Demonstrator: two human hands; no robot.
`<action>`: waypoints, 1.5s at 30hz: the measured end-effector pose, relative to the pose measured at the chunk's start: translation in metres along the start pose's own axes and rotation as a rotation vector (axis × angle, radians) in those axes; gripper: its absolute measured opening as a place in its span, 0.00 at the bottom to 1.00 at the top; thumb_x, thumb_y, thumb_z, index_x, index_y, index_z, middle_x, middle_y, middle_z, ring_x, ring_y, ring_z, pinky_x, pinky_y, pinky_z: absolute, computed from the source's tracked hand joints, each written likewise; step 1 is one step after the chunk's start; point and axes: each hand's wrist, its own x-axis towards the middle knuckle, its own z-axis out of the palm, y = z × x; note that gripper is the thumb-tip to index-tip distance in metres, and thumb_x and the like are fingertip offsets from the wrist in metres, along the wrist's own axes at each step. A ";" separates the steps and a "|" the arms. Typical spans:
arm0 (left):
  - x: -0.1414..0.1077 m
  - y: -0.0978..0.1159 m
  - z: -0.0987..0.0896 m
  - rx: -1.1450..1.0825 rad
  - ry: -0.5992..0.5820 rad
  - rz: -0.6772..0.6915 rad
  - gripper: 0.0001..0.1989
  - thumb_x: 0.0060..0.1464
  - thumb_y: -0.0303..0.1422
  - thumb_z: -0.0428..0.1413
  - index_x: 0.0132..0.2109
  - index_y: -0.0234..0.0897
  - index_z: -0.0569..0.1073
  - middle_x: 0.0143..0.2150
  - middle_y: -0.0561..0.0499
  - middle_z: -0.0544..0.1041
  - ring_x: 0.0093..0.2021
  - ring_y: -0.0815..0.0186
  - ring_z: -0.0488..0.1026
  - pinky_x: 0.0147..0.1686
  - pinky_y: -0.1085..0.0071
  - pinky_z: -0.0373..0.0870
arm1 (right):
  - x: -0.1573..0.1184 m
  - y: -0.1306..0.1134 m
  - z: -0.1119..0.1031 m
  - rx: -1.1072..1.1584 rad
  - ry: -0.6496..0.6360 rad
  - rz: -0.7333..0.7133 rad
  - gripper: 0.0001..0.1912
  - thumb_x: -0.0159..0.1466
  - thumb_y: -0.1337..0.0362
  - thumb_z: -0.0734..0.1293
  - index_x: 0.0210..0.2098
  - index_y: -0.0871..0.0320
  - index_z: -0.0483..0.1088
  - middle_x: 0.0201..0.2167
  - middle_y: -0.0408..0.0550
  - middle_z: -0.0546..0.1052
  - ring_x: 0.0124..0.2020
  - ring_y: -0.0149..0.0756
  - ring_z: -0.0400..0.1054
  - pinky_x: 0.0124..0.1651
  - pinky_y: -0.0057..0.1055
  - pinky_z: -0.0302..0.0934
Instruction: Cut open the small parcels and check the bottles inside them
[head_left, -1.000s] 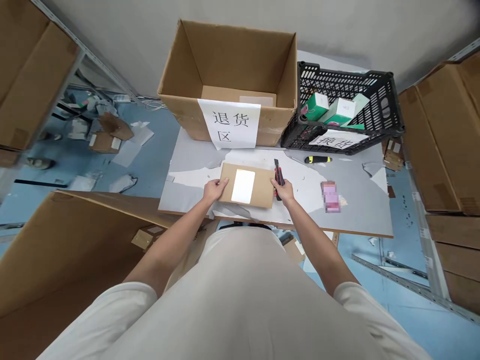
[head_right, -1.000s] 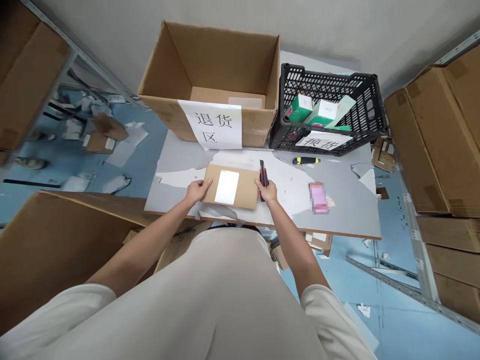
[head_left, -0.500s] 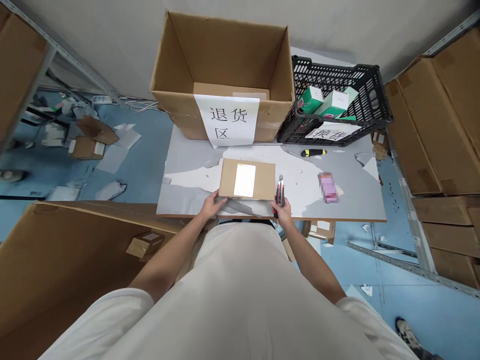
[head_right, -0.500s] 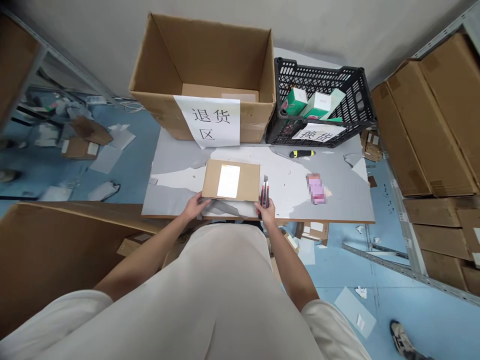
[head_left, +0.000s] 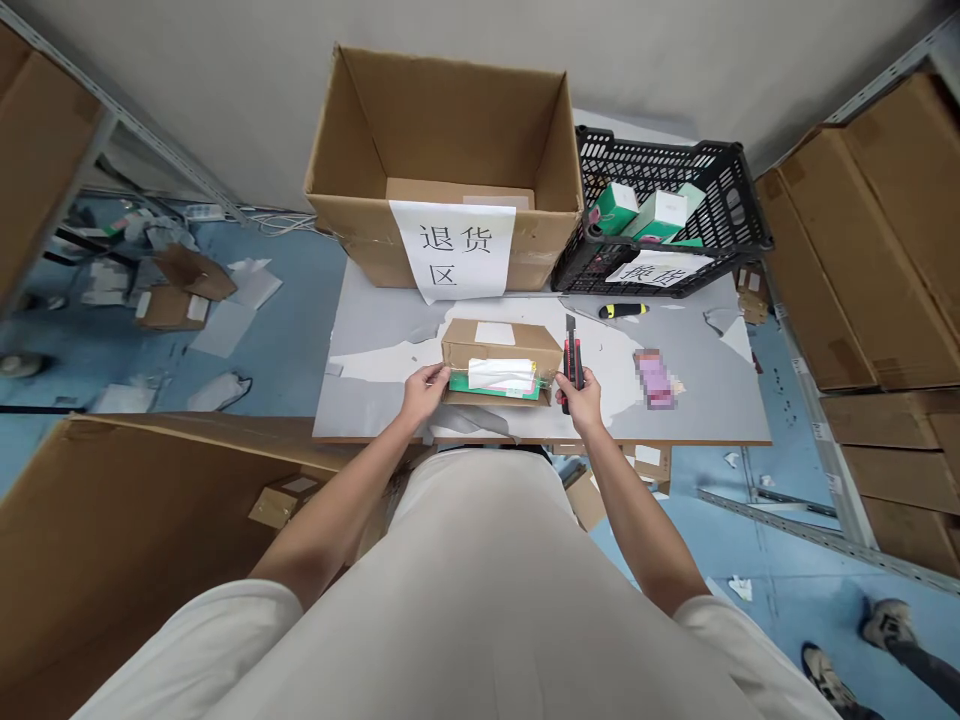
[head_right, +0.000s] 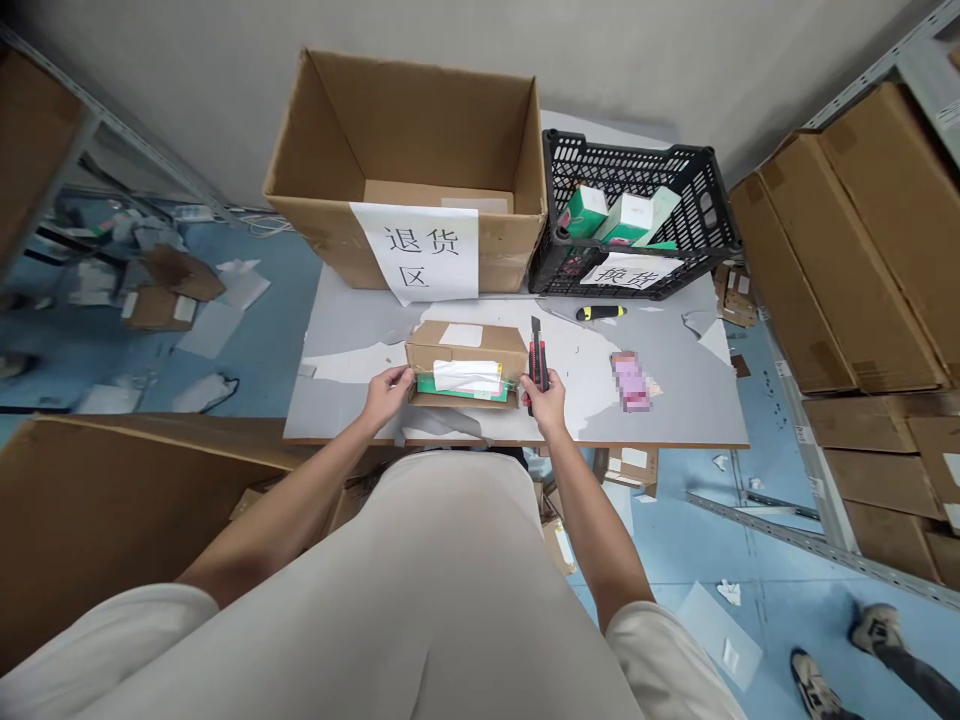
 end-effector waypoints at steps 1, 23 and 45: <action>0.001 0.002 0.000 -0.012 -0.013 0.016 0.25 0.53 0.49 0.53 0.45 0.31 0.78 0.43 0.43 0.78 0.41 0.61 0.74 0.46 0.65 0.68 | 0.002 -0.005 0.000 0.013 -0.004 -0.002 0.21 0.49 0.54 0.74 0.33 0.57 0.62 0.21 0.33 0.68 0.16 0.22 0.61 0.19 0.22 0.57; 0.006 -0.005 0.011 0.040 0.006 0.113 0.21 0.57 0.45 0.52 0.50 0.37 0.76 0.39 0.47 0.73 0.42 0.62 0.71 0.49 0.63 0.66 | 0.019 0.011 -0.001 0.205 -0.056 0.061 0.23 0.51 0.53 0.73 0.38 0.54 0.60 0.42 0.46 0.77 0.22 0.22 0.64 0.23 0.24 0.60; 0.074 0.034 -0.029 0.601 -0.586 0.551 0.78 0.20 0.58 0.67 0.70 0.28 0.34 0.71 0.27 0.36 0.70 0.37 0.40 0.64 0.51 0.49 | -0.047 -0.012 -0.043 -0.800 -0.199 -0.156 0.32 0.64 0.62 0.55 0.67 0.54 0.49 0.44 0.50 0.76 0.32 0.34 0.70 0.40 0.36 0.68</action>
